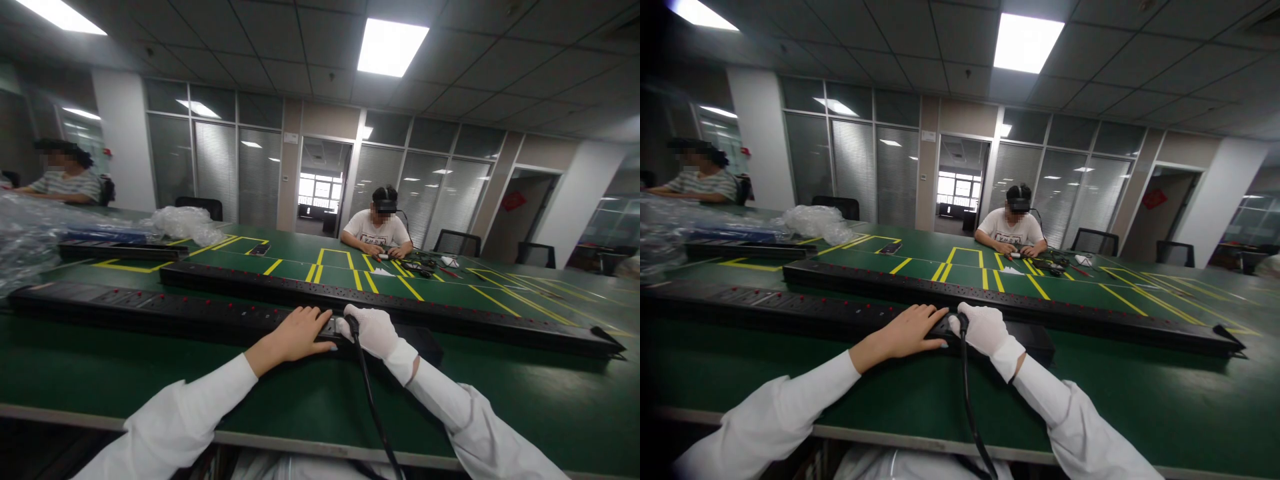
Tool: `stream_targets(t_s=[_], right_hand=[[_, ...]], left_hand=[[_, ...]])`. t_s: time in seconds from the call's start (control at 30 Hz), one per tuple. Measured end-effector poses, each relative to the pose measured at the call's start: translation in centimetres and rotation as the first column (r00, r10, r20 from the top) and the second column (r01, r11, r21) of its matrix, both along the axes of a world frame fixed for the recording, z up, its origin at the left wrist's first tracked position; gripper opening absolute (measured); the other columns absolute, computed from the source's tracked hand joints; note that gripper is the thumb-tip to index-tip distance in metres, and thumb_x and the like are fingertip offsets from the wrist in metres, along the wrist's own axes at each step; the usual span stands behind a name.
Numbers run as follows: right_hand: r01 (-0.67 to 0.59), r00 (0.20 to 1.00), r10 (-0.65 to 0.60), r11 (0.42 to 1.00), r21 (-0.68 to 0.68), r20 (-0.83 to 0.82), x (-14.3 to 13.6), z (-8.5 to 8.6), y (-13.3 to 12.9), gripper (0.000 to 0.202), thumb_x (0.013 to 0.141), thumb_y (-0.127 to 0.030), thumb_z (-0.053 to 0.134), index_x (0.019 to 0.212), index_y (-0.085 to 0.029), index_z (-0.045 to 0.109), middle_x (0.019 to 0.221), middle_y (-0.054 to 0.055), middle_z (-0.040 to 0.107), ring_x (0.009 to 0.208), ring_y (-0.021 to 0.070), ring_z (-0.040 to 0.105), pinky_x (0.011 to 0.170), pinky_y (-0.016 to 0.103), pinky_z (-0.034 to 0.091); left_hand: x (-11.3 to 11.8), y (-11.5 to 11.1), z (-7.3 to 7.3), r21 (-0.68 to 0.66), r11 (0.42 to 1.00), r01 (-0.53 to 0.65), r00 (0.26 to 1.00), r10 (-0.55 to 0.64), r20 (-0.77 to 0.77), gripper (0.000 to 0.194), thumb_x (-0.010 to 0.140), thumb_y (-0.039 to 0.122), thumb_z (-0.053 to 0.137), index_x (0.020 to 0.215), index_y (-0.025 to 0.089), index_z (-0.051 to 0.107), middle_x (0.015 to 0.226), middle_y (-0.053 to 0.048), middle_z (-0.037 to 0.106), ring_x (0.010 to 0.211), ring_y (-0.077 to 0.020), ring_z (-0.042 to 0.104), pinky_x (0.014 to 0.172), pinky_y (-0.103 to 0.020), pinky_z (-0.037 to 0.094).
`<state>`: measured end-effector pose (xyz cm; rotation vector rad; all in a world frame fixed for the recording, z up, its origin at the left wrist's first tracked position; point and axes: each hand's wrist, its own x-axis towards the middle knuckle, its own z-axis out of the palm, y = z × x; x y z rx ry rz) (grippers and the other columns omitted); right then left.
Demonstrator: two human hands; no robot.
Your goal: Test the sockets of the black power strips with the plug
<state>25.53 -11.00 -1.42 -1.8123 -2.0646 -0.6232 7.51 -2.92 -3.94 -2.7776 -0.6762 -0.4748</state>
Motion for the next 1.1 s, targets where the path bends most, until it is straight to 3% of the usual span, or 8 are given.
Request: stream_targets(t_s=[1.1], right_hand=[[0.018, 0.999, -0.017, 1.0, -0.017, 0.031, 0.05, -0.12, 0.36, 0.035, 0.083, -0.049, 0.032, 0.086, -0.024, 0.056, 0.064, 0.0, 0.062, 0.061, 0.0124, 0.056, 0.055, 0.021, 0.026]], left_hand=[[-0.1, 0.1, -0.08, 0.024, 1.0, 0.001, 1.0, -0.002, 0.012, 0.069, 0.078, 0.064, 0.027, 0.128, 0.016, 0.032, 0.105, -0.012, 0.053, 0.093, -0.0263, 0.05, 0.081, -0.037, 0.034]])
